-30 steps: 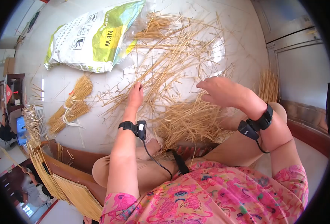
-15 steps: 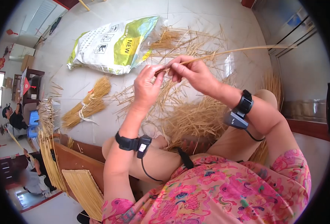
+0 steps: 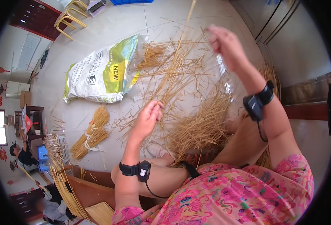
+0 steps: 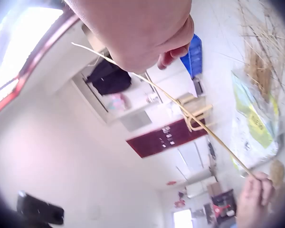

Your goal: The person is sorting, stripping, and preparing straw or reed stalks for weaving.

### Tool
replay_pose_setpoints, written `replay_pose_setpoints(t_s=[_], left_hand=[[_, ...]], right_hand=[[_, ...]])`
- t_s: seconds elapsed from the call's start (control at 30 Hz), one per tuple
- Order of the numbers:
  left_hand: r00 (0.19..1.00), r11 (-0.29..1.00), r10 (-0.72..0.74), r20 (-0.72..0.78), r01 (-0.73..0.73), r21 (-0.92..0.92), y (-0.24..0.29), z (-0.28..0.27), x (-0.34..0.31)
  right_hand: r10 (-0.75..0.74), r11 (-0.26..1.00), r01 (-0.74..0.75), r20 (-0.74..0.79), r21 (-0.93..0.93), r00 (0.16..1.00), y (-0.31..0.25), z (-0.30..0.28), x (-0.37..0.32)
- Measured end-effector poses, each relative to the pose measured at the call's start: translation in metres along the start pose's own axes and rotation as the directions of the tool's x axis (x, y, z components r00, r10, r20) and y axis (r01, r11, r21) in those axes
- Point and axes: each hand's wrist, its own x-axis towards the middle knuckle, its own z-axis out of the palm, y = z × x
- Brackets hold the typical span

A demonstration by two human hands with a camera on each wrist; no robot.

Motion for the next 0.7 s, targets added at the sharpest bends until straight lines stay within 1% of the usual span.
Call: replay_pose_setpoints(t_s=[0.03, 0.07, 0.1, 0.13, 0.17, 0.23, 0.27, 0.33, 0.37, 0.4, 0.5, 0.6, 0.7], left_hand=[[0.997, 0.983, -0.069, 0.046, 0.076, -0.165, 0.01, 0.009, 0.002], [0.986, 0.933, -0.128, 0.103, 0.155, -0.324, 0.018, 0.017, 0.004], [0.983, 0.907, -0.128, 0.129, 0.169, -0.386, 0.023, 0.023, 0.007], [0.979, 0.876, -0.129, 0.156, 0.186, -0.446, 0.026, 0.027, 0.01], [0.975, 0.84, -0.127, 0.181, 0.203, -0.504, 0.028, 0.03, 0.012], [0.958, 0.792, -0.114, 0.264, 0.248, -0.558, 0.027, 0.031, 0.016], [0.948, 0.766, -0.105, 0.3, 0.269, -0.584, 0.027, 0.031, 0.017], [0.954, 0.728, -0.158, 0.255, 0.287, -0.623, 0.036, 0.034, 0.016], [0.954, 0.709, -0.185, 0.234, 0.295, -0.64, 0.037, 0.035, 0.016], [0.948, 0.69, -0.163, 0.272, 0.307, -0.656, 0.031, 0.031, 0.015], [0.95, 0.689, -0.195, 0.246, 0.311, -0.655, 0.029, 0.033, 0.011], [0.946, 0.698, -0.139, 0.292, 0.302, -0.649, 0.025, 0.029, 0.007], [0.951, 0.713, -0.157, 0.265, 0.295, -0.636, 0.018, 0.031, 0.006]], right_hand=[[0.113, 0.992, -0.108, 0.085, -0.06, 0.99, 0.006, 0.022, -0.019], [0.229, 0.969, -0.21, 0.162, -0.129, 0.96, 0.011, 0.046, -0.04], [0.318, 0.947, -0.288, 0.286, -0.142, 0.904, 0.019, 0.059, -0.055], [0.399, 0.917, -0.365, 0.402, -0.161, 0.824, 0.029, 0.069, -0.068], [0.407, 0.913, -0.356, 0.436, -0.197, 0.803, 0.036, 0.077, -0.077], [0.371, 0.923, -0.366, 0.521, -0.117, 0.769, 0.049, 0.079, -0.079], [0.378, 0.922, -0.363, 0.501, -0.132, 0.778, 0.051, 0.078, -0.078], [0.386, 0.922, -0.356, 0.461, -0.155, 0.799, 0.049, 0.077, -0.071], [0.393, 0.917, -0.378, 0.454, -0.13, 0.8, 0.048, 0.076, -0.067], [0.402, 0.911, -0.4, 0.445, -0.104, 0.8, 0.047, 0.075, -0.064], [0.405, 0.904, -0.423, 0.44, -0.063, 0.801, 0.045, 0.074, -0.06], [0.387, 0.913, -0.402, 0.454, -0.067, 0.803, 0.049, 0.076, -0.062], [0.383, 0.919, -0.384, 0.447, -0.092, 0.808, 0.053, 0.079, -0.067]])
